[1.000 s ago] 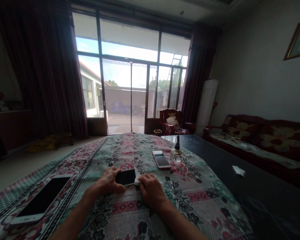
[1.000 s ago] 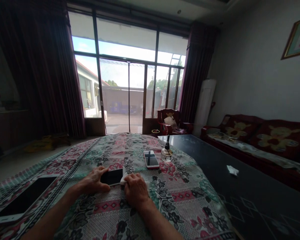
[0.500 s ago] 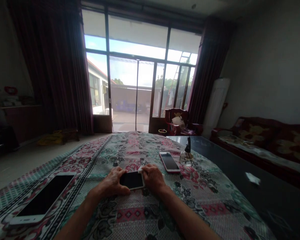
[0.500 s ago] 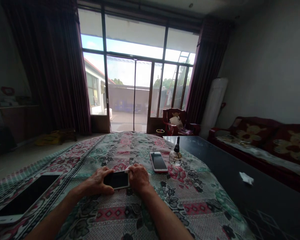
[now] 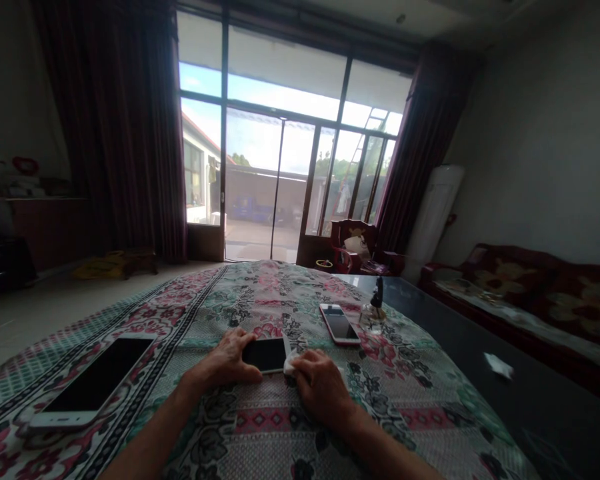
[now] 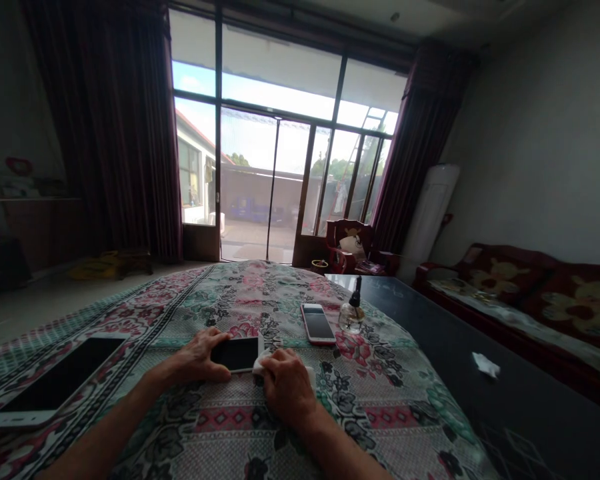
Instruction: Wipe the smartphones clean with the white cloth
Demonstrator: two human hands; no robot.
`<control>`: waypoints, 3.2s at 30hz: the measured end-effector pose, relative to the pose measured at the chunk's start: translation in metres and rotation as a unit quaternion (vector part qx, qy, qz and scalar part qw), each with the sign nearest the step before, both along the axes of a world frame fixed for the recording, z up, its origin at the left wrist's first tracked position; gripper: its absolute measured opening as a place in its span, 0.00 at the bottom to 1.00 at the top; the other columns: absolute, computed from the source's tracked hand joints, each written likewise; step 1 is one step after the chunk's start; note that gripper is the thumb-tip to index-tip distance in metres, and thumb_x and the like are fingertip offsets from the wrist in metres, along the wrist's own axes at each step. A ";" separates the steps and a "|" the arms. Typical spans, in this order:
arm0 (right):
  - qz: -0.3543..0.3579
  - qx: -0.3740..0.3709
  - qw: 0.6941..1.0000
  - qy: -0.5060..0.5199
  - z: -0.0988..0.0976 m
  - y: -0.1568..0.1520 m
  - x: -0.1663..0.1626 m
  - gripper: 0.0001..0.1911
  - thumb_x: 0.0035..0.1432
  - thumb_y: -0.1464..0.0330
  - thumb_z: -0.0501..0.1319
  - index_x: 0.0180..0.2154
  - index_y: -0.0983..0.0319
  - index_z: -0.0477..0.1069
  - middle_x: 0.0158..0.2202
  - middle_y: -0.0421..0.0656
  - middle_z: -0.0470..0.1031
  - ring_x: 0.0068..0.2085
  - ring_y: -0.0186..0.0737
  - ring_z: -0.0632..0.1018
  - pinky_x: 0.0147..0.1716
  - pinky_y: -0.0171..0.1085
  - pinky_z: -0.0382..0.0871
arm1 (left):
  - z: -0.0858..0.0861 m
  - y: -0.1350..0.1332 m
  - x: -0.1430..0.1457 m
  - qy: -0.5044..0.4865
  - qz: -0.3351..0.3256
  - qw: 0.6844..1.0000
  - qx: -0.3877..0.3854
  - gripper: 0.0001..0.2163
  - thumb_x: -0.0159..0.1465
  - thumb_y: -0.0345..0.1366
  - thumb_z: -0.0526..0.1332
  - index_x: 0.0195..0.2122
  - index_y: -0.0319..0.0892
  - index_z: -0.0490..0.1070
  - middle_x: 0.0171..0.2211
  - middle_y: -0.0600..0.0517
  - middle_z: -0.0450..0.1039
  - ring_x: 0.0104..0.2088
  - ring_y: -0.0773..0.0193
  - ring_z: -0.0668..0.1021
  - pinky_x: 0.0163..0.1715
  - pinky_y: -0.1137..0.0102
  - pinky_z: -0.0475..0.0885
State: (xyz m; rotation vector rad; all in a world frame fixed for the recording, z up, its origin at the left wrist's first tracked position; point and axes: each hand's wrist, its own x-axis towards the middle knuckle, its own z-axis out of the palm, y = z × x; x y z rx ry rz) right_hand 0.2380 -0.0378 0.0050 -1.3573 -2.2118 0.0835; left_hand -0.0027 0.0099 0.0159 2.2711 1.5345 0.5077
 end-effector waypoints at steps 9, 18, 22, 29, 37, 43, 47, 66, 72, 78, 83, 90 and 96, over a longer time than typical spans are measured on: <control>-0.019 -0.017 1.000 0.002 0.007 0.035 -0.014 0.12 0.60 0.71 0.55 0.37 0.57 0.78 0.38 0.42 0.76 0.41 0.37 0.74 0.43 0.32 0.62 | -0.003 0.003 0.000 -0.003 -0.004 1.000 0.003 0.35 0.42 0.52 0.68 0.52 0.45 0.70 0.51 0.47 0.68 0.53 0.49 0.68 0.52 0.66 0.65; -0.068 -0.031 0.997 -0.028 0.014 0.047 -0.026 0.13 0.62 0.69 0.53 0.35 0.57 0.78 0.35 0.43 0.74 0.38 0.37 0.73 0.39 0.32 0.61 | -0.004 0.003 -0.001 -0.033 -0.007 0.999 0.008 0.35 0.40 0.51 0.69 0.51 0.45 0.71 0.49 0.47 0.68 0.52 0.47 0.68 0.51 0.62 0.66; -0.041 -0.032 0.998 -0.047 0.013 0.026 -0.017 0.12 0.61 0.70 0.54 0.36 0.57 0.77 0.36 0.42 0.74 0.39 0.36 0.73 0.39 0.32 0.60 | -0.003 0.002 0.000 -0.026 -0.003 1.000 0.002 0.35 0.41 0.51 0.69 0.52 0.44 0.71 0.50 0.46 0.67 0.53 0.47 0.68 0.52 0.63 0.65; -0.011 -0.029 0.995 -0.089 0.014 0.006 -0.007 0.12 0.59 0.71 0.55 0.31 0.58 0.76 0.35 0.41 0.74 0.38 0.36 0.73 0.38 0.32 0.60 | -0.003 0.000 -0.001 -0.033 -0.002 0.999 0.008 0.35 0.42 0.51 0.69 0.52 0.45 0.70 0.49 0.47 0.67 0.53 0.47 0.68 0.53 0.63 0.66; -0.048 -0.010 0.991 -0.121 0.025 0.042 -0.030 0.14 0.61 0.68 0.54 0.32 0.59 0.78 0.37 0.45 0.75 0.39 0.39 0.73 0.40 0.35 0.60 | -0.007 0.003 -0.002 -0.038 -0.004 0.999 0.010 0.34 0.41 0.50 0.70 0.51 0.46 0.71 0.49 0.48 0.67 0.53 0.48 0.68 0.53 0.63 0.65; -0.030 0.007 0.995 -0.098 0.019 0.054 -0.040 0.12 0.60 0.70 0.54 0.34 0.58 0.77 0.39 0.43 0.74 0.42 0.39 0.72 0.43 0.35 0.59 | -0.007 0.002 -0.002 -0.037 -0.005 0.999 0.014 0.37 0.41 0.51 0.70 0.53 0.43 0.70 0.49 0.47 0.67 0.54 0.48 0.67 0.55 0.64 0.64; -0.008 0.019 0.996 -0.082 0.016 0.048 -0.039 0.11 0.60 0.70 0.54 0.36 0.58 0.76 0.40 0.42 0.73 0.43 0.39 0.71 0.47 0.36 0.58 | -0.007 0.000 -0.004 -0.036 -0.008 0.999 0.021 0.39 0.42 0.51 0.70 0.55 0.41 0.68 0.50 0.46 0.67 0.55 0.49 0.67 0.55 0.65 0.64; -0.071 0.026 0.995 -0.065 0.011 0.055 -0.033 0.12 0.62 0.67 0.53 0.37 0.58 0.76 0.43 0.44 0.74 0.45 0.44 0.70 0.47 0.40 0.58 | -0.003 0.008 -0.036 0.017 0.071 0.997 -0.020 0.37 0.43 0.49 0.69 0.55 0.43 0.69 0.64 0.44 0.58 0.65 0.46 0.56 0.64 0.59 0.53; -0.050 0.021 0.996 -0.074 0.013 0.050 -0.042 0.10 0.58 0.70 0.56 0.35 0.58 0.76 0.42 0.44 0.74 0.45 0.44 0.69 0.47 0.40 0.58 | -0.007 0.008 -0.024 -0.005 0.055 0.998 0.026 0.32 0.43 0.48 0.71 0.49 0.42 0.75 0.59 0.44 0.65 0.62 0.43 0.61 0.62 0.57 0.57; 0.072 0.039 0.995 -0.061 0.010 0.038 -0.067 0.09 0.61 0.68 0.55 0.37 0.56 0.75 0.43 0.39 0.74 0.44 0.40 0.70 0.47 0.37 0.59 | -0.016 0.014 -0.019 0.000 0.038 0.998 0.058 0.29 0.42 0.47 0.71 0.46 0.42 0.76 0.57 0.43 0.67 0.60 0.45 0.65 0.60 0.60 0.60; 0.058 0.028 0.997 -0.052 0.012 0.044 -0.062 0.11 0.60 0.70 0.55 0.36 0.57 0.76 0.41 0.40 0.75 0.43 0.39 0.71 0.47 0.37 0.59 | -0.017 0.014 -0.022 0.003 0.040 0.998 0.054 0.30 0.43 0.48 0.70 0.48 0.45 0.74 0.58 0.46 0.66 0.60 0.47 0.65 0.60 0.61 0.60; -0.137 -0.001 0.985 -0.102 0.022 0.058 -0.026 0.15 0.59 0.69 0.54 0.27 0.63 0.77 0.36 0.50 0.76 0.39 0.44 0.74 0.43 0.39 0.60 | -0.013 0.012 -0.028 -0.015 0.031 0.999 0.015 0.32 0.45 0.48 0.69 0.52 0.45 0.71 0.61 0.46 0.62 0.63 0.47 0.61 0.62 0.59 0.56; -0.072 0.015 0.992 -0.101 0.018 0.051 -0.040 0.13 0.60 0.70 0.53 0.31 0.62 0.76 0.38 0.49 0.76 0.42 0.44 0.73 0.44 0.39 0.60 | -0.004 0.009 -0.038 -0.041 0.008 0.997 -0.059 0.36 0.46 0.47 0.67 0.57 0.43 0.66 0.65 0.45 0.57 0.65 0.50 0.57 0.63 0.62 0.55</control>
